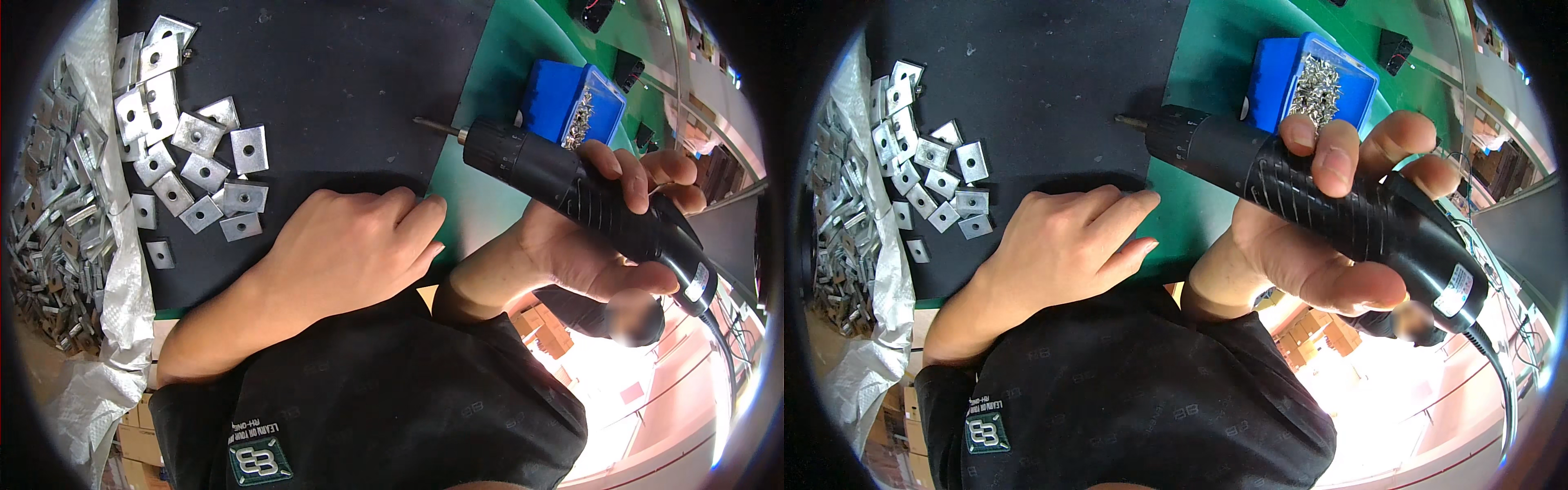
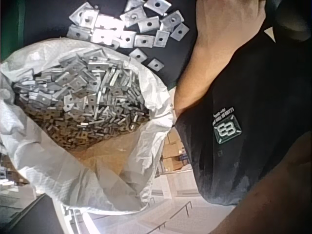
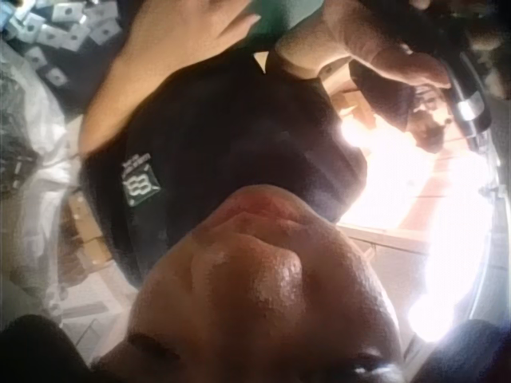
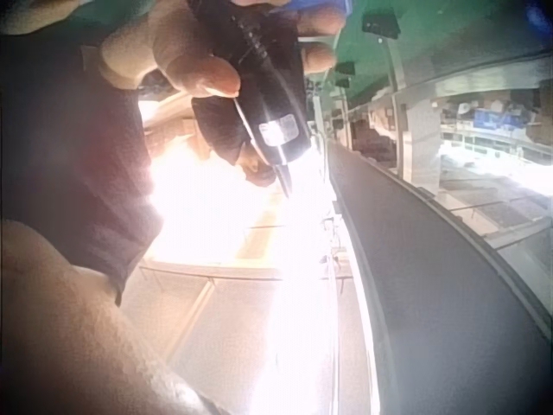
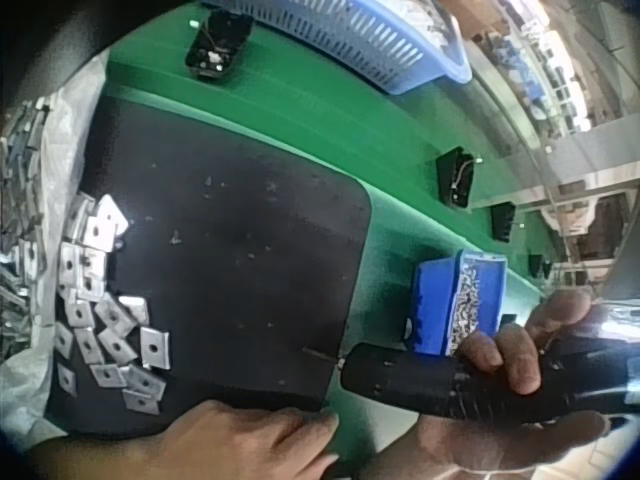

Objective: Assembling electronic components using an electric screwdriver at a factory workstation.

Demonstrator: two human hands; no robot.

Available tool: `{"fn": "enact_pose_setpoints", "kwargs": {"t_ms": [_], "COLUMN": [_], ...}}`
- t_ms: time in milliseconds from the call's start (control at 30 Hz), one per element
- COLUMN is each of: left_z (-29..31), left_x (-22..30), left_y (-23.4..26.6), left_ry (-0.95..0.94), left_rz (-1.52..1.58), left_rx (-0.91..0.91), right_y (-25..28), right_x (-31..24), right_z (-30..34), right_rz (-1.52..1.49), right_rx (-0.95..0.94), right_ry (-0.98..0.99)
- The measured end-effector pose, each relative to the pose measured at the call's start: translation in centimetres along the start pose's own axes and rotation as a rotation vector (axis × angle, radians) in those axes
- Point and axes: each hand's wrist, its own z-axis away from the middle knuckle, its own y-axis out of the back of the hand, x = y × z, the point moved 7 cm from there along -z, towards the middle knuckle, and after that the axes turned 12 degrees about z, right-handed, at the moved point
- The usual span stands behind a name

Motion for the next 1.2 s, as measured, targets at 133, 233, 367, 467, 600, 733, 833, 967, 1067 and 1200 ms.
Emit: {"fn": "enact_pose_setpoints", "kwargs": {"t_ms": [133,233,367,467,600,733,833,967,1067,1200], "left_z": [0.1,0.1,0.0,0.0,0.0,-0.2,-0.3,-0.3,-0.4,-0.5], "left_x": [0.0,0.0,0.0,0.1,0.0,0.2,0.4,0.3,0.3,0.2], "left_y": [0.0,0.0,-0.1,0.0,-0.1,0.0,-0.1,-0.3,-0.3,-0.3], "left_ry": [-0.003,-0.003,-0.006,-0.009,-0.005,-0.009,-0.016,-0.017,-0.029,-0.018], "left_rz": [-0.001,-0.006,-0.008,-0.002,0.001,-0.006,-0.027,-0.029,-0.018,-0.014], "left_rx": [0.000,-0.002,-0.005,0.006,0.004,-0.002,-0.007,-0.004,0.013,0.000], "right_y": [0.1,0.2,0.4,0.1,-0.2,0.0,0.2,0.6,0.0,-0.3], "right_x": [0.1,0.0,-0.1,0.1,0.4,0.6,0.8,0.8,1.2,1.2], "right_z": [0.5,0.5,0.7,0.4,-0.2,-0.2,0.2,0.9,0.7,0.2], "right_rz": [-0.041,-0.024,0.030,0.026,0.080,0.087,0.063,0.162,0.119,0.299], "right_rx": [0.105,0.122,0.092,0.000,-0.137,-0.153,-0.136,-0.056,-0.167,-0.221], "right_ry": [0.034,0.031,0.058,0.025,0.034,0.024,-0.004,0.065,0.062,0.049]}}
